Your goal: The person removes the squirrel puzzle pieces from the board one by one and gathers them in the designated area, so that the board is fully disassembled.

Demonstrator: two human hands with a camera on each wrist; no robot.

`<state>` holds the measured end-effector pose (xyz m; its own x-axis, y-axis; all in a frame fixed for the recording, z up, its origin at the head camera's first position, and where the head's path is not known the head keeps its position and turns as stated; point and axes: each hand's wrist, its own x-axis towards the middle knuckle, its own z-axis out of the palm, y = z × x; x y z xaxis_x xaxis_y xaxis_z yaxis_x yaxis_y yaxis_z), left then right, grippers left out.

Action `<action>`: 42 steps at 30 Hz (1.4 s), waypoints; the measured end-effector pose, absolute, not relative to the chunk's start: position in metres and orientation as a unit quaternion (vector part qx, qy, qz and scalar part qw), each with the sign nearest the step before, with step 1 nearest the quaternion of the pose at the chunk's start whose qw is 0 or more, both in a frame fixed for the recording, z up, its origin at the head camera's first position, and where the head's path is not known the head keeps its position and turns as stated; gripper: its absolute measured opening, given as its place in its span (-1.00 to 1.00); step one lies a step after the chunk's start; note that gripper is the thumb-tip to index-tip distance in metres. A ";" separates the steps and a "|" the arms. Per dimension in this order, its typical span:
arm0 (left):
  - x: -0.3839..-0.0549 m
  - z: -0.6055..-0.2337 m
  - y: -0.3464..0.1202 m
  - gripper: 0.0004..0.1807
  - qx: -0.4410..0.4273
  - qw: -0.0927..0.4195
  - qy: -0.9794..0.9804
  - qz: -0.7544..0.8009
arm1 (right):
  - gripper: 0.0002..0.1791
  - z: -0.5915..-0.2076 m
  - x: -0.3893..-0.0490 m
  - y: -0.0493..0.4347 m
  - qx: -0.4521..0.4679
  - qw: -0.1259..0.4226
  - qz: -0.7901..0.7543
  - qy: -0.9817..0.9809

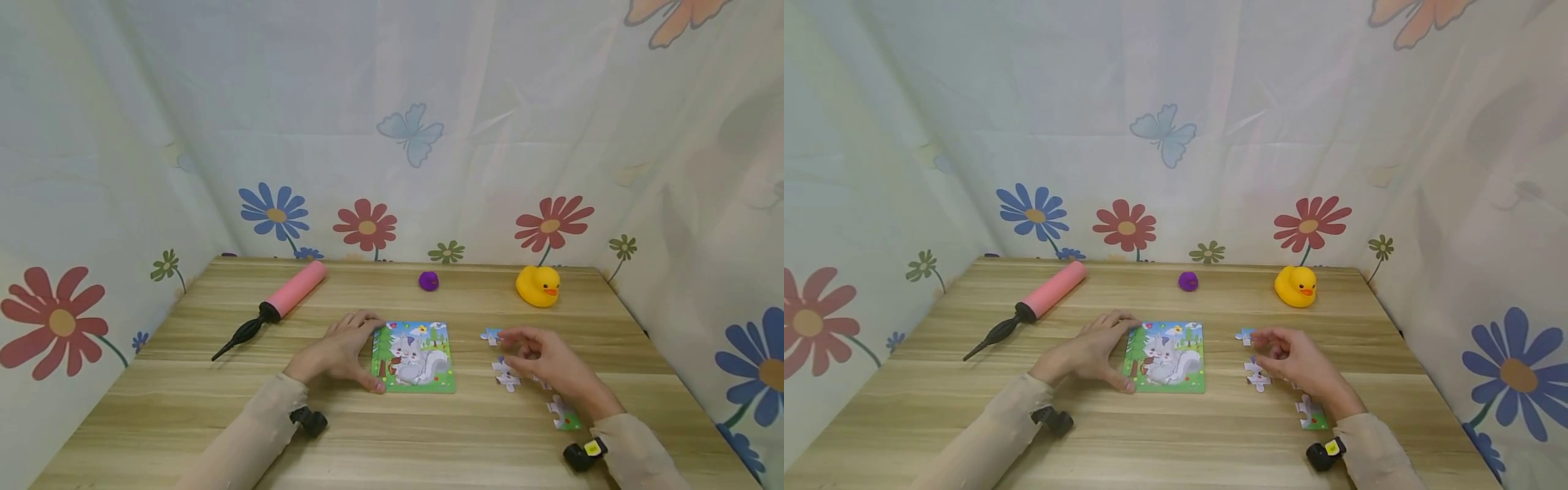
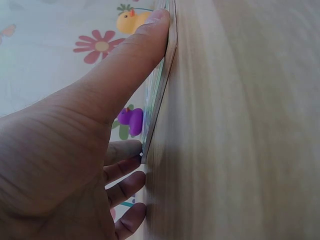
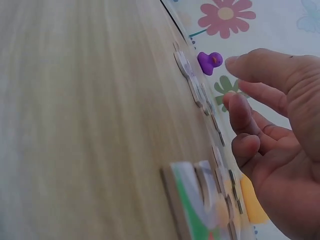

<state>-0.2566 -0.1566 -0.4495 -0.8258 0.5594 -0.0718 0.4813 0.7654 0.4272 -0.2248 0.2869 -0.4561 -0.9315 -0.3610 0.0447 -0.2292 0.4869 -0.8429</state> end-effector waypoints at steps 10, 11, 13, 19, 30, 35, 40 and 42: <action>-0.255 -0.450 -0.156 0.45 0.281 0.098 0.932 0.206 | -0.32 -0.445 -0.224 0.265 -0.197 0.034 -0.490 0.848; -0.255 -0.450 -0.156 0.45 0.280 0.098 0.932 0.206 | -0.32 -0.444 -0.224 0.261 -0.204 0.032 -0.492 0.846; -0.255 -0.450 -0.157 0.45 0.279 0.097 0.933 0.205 | -0.32 -0.443 -0.226 0.252 -0.217 0.029 -0.497 0.840; -0.255 -0.450 -0.156 0.45 0.279 0.096 0.934 0.204 | -0.34 -0.442 -0.229 0.220 -0.223 0.022 -0.504 0.834; -0.256 -0.448 -0.155 0.45 0.278 0.099 0.934 0.203 | -0.29 -0.446 -0.229 0.170 -0.236 0.054 -0.511 0.825; -0.257 -0.448 -0.155 0.45 0.279 0.097 0.933 0.208 | -0.29 -0.452 -0.227 0.155 -0.239 0.071 -0.505 0.827; -0.257 -0.448 -0.155 0.45 0.279 0.094 0.933 0.208 | -0.32 -0.459 -0.224 0.146 -0.243 0.087 -0.501 0.826; -0.256 -0.448 -0.156 0.45 0.279 0.095 0.933 0.204 | -0.33 -0.461 -0.224 0.144 -0.248 0.089 -0.497 0.827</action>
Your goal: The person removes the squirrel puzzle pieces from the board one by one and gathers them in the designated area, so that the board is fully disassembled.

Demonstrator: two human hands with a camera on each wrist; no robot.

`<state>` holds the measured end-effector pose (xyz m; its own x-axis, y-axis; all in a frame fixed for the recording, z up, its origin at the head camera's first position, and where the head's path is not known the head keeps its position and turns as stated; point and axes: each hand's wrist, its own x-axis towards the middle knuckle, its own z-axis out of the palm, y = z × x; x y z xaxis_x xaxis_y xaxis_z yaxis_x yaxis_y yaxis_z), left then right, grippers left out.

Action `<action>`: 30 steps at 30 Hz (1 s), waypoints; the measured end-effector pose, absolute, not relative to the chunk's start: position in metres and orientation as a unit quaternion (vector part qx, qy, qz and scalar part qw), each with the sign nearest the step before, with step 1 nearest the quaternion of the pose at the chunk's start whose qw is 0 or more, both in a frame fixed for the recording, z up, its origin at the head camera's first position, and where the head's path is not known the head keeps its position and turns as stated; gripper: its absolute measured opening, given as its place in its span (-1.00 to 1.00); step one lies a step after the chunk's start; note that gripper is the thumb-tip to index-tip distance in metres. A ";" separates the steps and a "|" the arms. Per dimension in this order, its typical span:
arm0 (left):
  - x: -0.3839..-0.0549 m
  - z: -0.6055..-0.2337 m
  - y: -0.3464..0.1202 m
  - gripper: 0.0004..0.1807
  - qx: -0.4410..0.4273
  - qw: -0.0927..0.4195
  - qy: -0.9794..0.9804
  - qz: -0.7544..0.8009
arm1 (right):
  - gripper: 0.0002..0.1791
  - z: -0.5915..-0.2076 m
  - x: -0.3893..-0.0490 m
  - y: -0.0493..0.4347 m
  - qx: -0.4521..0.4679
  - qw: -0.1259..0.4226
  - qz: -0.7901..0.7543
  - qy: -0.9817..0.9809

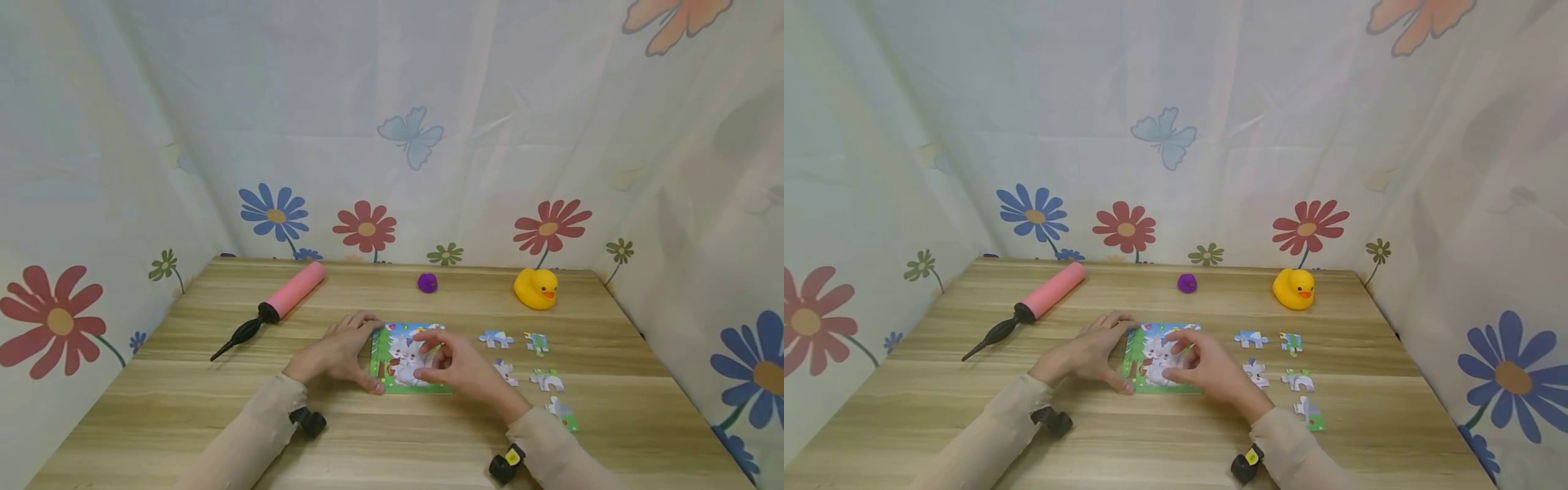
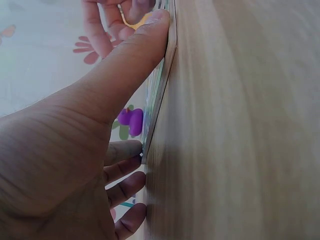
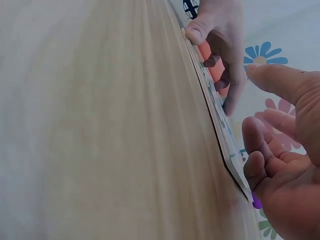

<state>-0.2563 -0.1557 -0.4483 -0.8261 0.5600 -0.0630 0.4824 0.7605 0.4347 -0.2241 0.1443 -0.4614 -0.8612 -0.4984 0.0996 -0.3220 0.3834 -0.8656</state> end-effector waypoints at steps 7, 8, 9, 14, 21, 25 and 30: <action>-0.255 -0.449 -0.156 0.46 0.275 0.094 0.935 0.203 | -0.33 -0.468 -0.225 0.140 -0.251 0.087 -0.474 0.840; -0.256 -0.449 -0.157 0.46 0.275 0.094 0.935 0.204 | -0.33 -0.468 -0.225 0.139 -0.248 0.085 -0.471 0.842; -0.256 -0.449 -0.157 0.46 0.274 0.094 0.935 0.203 | -0.32 -0.468 -0.225 0.138 -0.246 0.083 -0.467 0.845; -0.257 -0.451 -0.156 0.45 0.274 0.096 0.935 0.204 | -0.29 -0.470 -0.223 0.134 -0.242 0.070 -0.448 0.858; -0.257 -0.451 -0.156 0.45 0.272 0.098 0.936 0.203 | -0.30 -0.474 -0.222 0.128 -0.251 0.041 -0.405 0.878; -0.256 -0.450 -0.155 0.45 0.272 0.097 0.936 0.200 | -0.29 -0.474 -0.221 0.126 -0.257 0.032 -0.389 0.884; -0.255 -0.449 -0.155 0.45 0.274 0.096 0.936 0.198 | -0.35 -0.473 -0.220 0.127 -0.265 0.023 -0.378 0.887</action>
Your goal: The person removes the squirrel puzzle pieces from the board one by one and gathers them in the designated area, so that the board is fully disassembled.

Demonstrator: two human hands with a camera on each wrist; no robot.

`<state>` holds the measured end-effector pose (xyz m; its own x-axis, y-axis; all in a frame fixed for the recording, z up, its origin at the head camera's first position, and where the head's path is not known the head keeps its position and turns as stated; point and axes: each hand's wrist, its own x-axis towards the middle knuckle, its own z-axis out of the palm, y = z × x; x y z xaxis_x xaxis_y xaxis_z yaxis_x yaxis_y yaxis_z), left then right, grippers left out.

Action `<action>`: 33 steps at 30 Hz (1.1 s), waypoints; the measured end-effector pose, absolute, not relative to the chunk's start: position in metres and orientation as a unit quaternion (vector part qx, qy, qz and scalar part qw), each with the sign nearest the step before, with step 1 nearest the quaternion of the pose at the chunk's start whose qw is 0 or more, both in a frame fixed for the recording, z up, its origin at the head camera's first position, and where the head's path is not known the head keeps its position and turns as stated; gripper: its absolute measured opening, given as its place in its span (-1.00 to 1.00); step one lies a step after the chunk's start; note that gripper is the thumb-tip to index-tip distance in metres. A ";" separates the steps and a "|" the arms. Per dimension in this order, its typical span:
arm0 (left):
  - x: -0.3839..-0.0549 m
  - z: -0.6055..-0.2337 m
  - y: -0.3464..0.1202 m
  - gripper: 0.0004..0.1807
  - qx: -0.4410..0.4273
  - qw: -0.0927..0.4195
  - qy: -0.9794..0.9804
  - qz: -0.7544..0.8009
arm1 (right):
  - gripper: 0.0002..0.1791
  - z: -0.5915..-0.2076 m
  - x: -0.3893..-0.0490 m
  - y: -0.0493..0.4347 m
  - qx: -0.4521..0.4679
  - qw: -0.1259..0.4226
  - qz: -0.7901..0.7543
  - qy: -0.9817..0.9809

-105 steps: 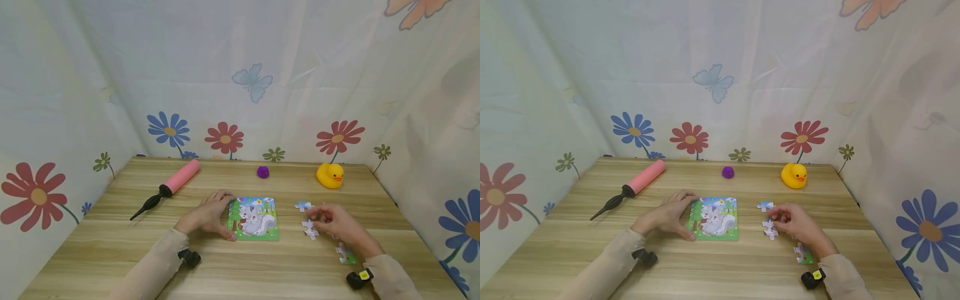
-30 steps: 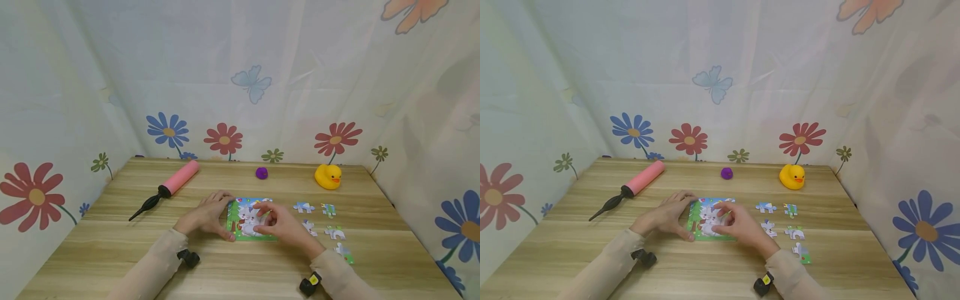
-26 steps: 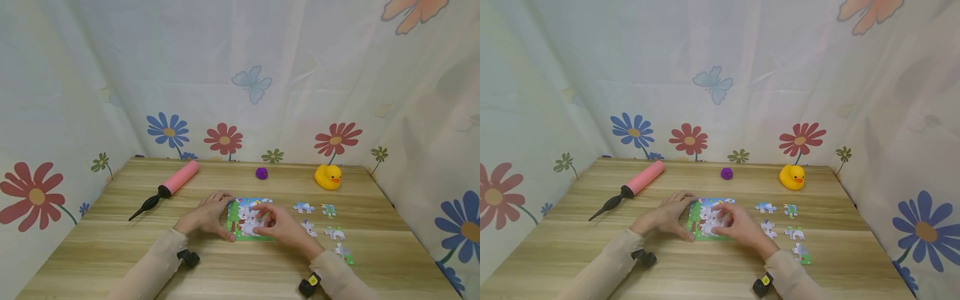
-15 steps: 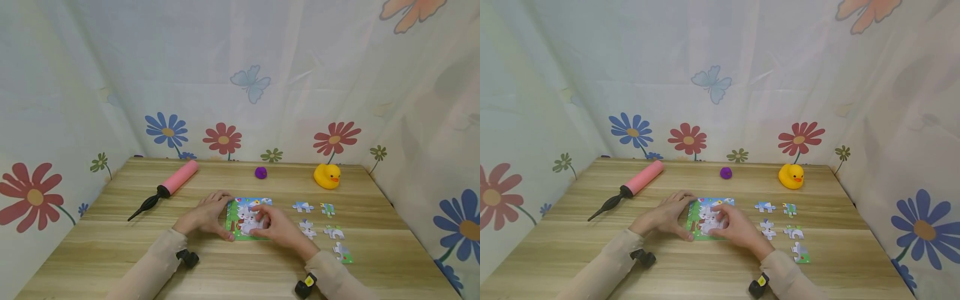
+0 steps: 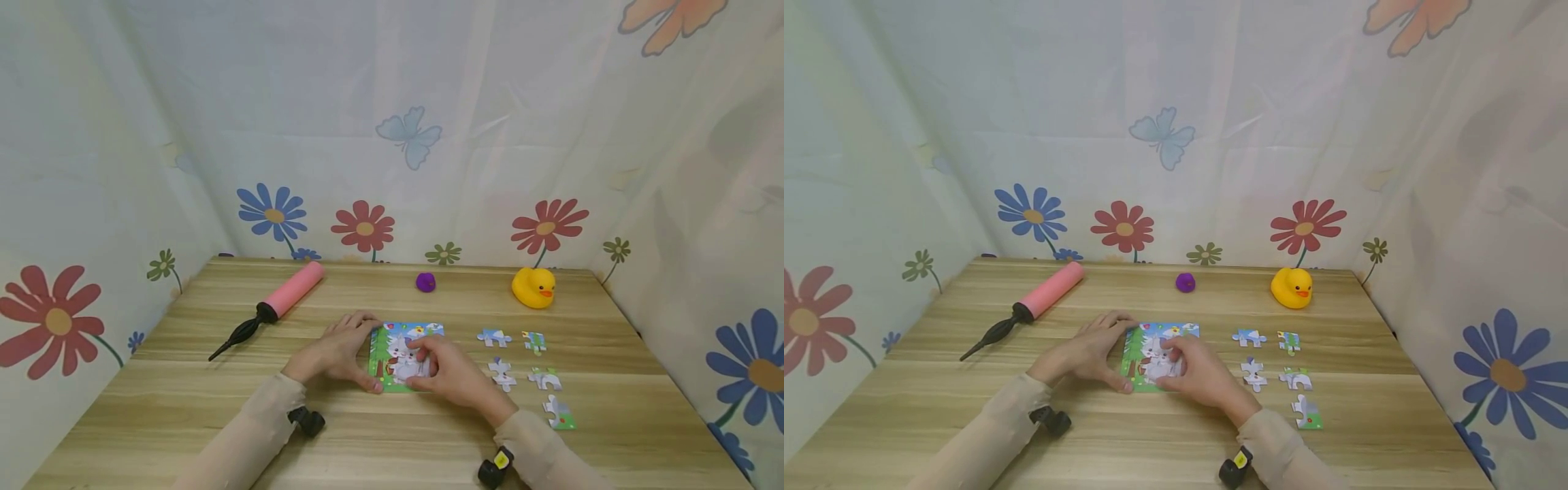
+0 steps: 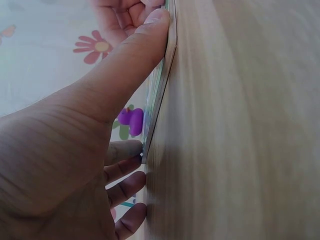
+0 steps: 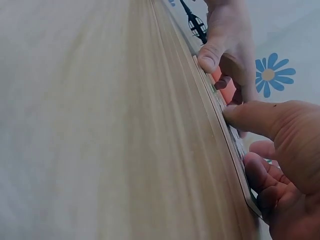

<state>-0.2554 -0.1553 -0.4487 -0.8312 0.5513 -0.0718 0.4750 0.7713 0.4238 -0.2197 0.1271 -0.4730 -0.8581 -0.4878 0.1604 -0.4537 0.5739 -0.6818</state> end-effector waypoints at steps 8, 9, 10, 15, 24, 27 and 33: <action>-0.257 -0.450 -0.156 0.45 0.274 0.094 0.935 0.205 | -0.42 -0.472 -0.221 0.129 -0.281 0.003 -0.356 0.891; -0.258 -0.450 -0.156 0.45 0.274 0.093 0.935 0.206 | -0.42 -0.472 -0.221 0.129 -0.282 0.004 -0.354 0.892; -0.258 -0.450 -0.156 0.45 0.274 0.093 0.935 0.206 | -0.42 -0.472 -0.222 0.129 -0.282 0.004 -0.352 0.892; -0.258 -0.450 -0.156 0.45 0.277 0.094 0.934 0.208 | -0.43 -0.472 -0.222 0.130 -0.284 0.007 -0.352 0.892; -0.256 -0.450 -0.157 0.45 0.282 0.092 0.931 0.212 | -0.45 -0.472 -0.223 0.134 -0.270 0.031 -0.374 0.887; -0.257 -0.451 -0.157 0.45 0.283 0.092 0.931 0.212 | -0.47 -0.471 -0.223 0.135 -0.277 0.028 -0.373 0.885; -0.258 -0.452 -0.157 0.45 0.281 0.091 0.932 0.210 | -0.54 -0.470 -0.226 0.138 -0.293 0.032 -0.372 0.880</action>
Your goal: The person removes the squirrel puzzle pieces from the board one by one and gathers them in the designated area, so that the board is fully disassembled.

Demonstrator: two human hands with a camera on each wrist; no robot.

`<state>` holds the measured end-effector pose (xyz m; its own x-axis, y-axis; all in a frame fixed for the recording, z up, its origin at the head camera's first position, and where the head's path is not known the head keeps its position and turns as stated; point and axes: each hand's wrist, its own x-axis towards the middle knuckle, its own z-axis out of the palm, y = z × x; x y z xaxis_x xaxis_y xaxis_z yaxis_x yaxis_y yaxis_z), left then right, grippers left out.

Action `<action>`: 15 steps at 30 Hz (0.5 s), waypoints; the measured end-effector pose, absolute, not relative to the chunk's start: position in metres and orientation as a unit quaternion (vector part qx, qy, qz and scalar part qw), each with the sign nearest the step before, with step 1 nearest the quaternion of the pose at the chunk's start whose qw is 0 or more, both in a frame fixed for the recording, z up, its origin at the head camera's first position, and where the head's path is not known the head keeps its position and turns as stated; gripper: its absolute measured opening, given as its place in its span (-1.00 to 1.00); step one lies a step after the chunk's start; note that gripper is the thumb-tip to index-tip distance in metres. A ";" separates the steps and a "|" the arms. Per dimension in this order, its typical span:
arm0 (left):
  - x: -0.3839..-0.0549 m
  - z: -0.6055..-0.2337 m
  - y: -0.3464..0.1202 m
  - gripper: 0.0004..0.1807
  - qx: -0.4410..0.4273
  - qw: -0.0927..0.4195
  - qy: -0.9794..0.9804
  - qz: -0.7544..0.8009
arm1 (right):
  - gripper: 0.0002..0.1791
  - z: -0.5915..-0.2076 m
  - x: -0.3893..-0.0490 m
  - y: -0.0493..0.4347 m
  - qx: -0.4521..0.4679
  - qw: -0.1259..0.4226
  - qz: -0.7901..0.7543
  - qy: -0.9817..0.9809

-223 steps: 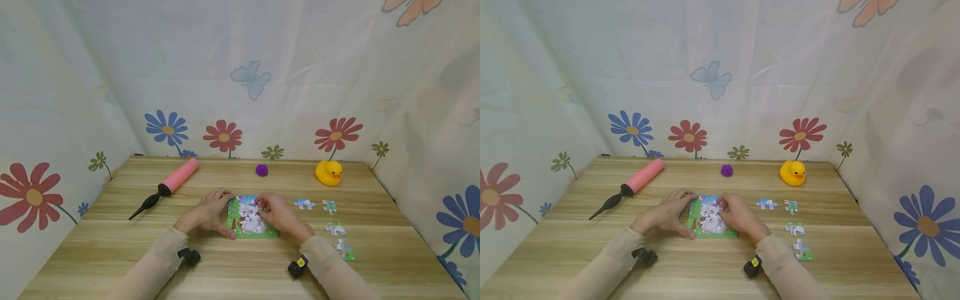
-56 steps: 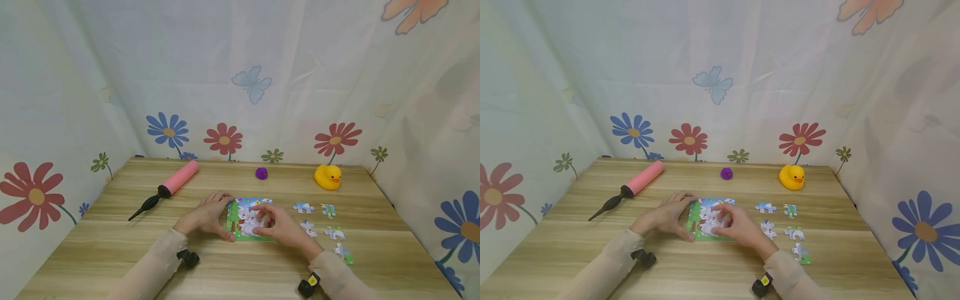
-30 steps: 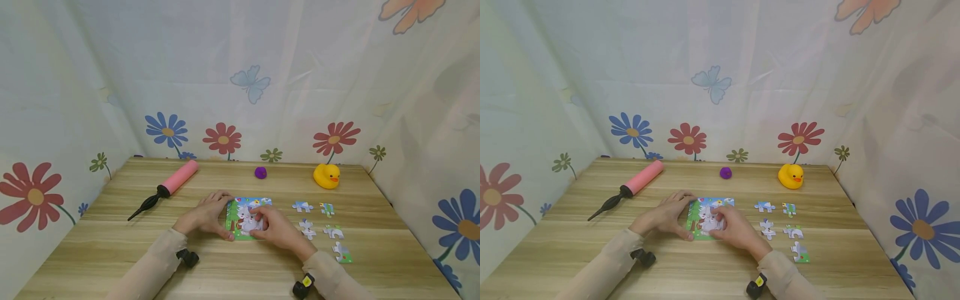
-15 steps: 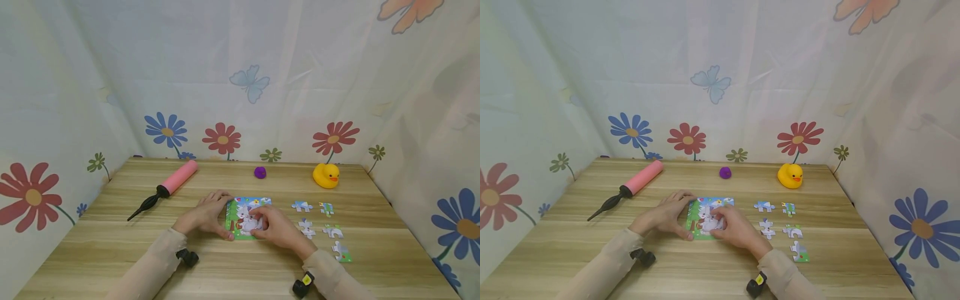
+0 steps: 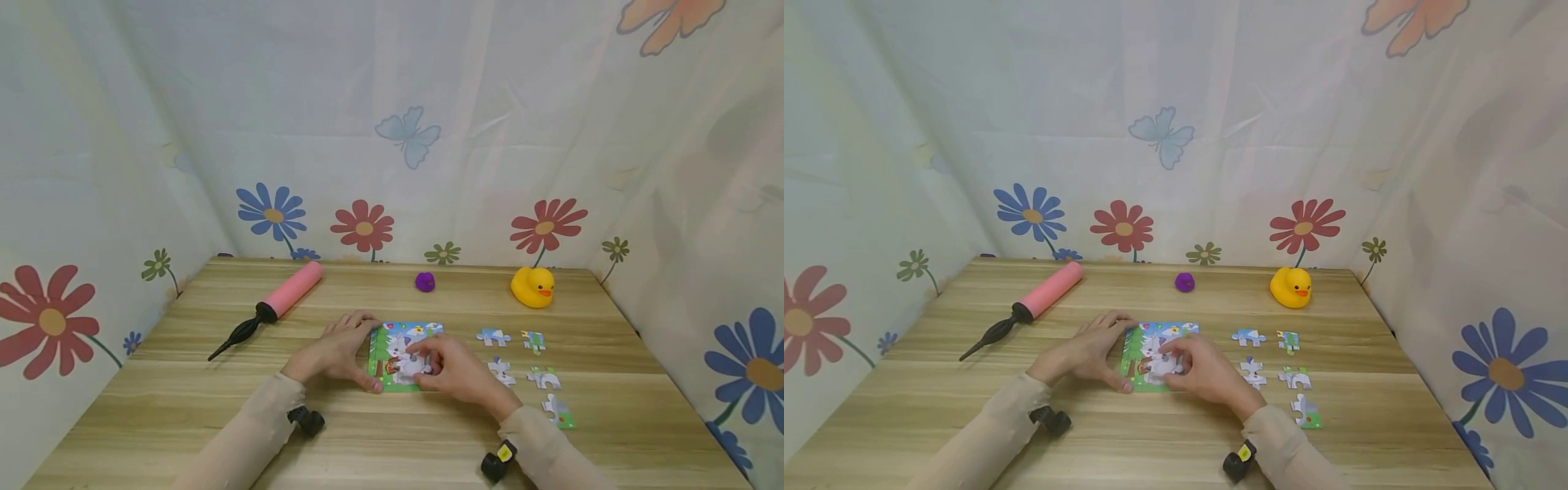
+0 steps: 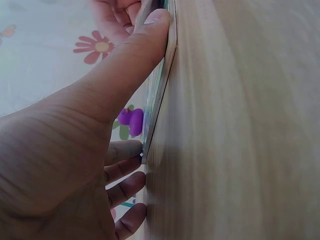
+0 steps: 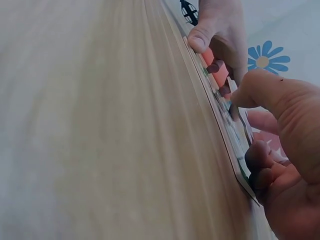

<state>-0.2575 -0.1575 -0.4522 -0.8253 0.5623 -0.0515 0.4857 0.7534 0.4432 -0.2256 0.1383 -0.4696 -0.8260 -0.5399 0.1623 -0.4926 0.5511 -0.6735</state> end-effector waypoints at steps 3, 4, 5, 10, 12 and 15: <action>-0.258 -0.452 -0.157 0.45 0.278 0.093 0.933 0.211 | -0.55 -0.468 -0.226 0.139 -0.296 0.044 -0.378 0.876; -0.257 -0.452 -0.157 0.45 0.278 0.093 0.933 0.210 | -0.55 -0.468 -0.226 0.140 -0.298 0.046 -0.379 0.875; -0.257 -0.451 -0.157 0.45 0.278 0.093 0.933 0.210 | -0.55 -0.467 -0.226 0.140 -0.299 0.049 -0.381 0.874; -0.256 -0.450 -0.157 0.44 0.279 0.092 0.933 0.209 | -0.52 -0.463 -0.225 0.143 -0.299 0.064 -0.407 0.861; -0.255 -0.449 -0.157 0.44 0.281 0.093 0.932 0.209 | -0.50 -0.460 -0.224 0.145 -0.291 0.071 -0.420 0.856; -0.255 -0.449 -0.156 0.44 0.282 0.094 0.931 0.212 | -0.50 -0.456 -0.224 0.150 -0.278 0.076 -0.436 0.852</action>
<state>-0.2552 -0.1560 -0.4491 -0.8237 0.5642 -0.0567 0.4843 0.7519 0.4473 -0.2238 0.1499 -0.4565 -0.8334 -0.5410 0.1130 -0.4081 0.4644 -0.7860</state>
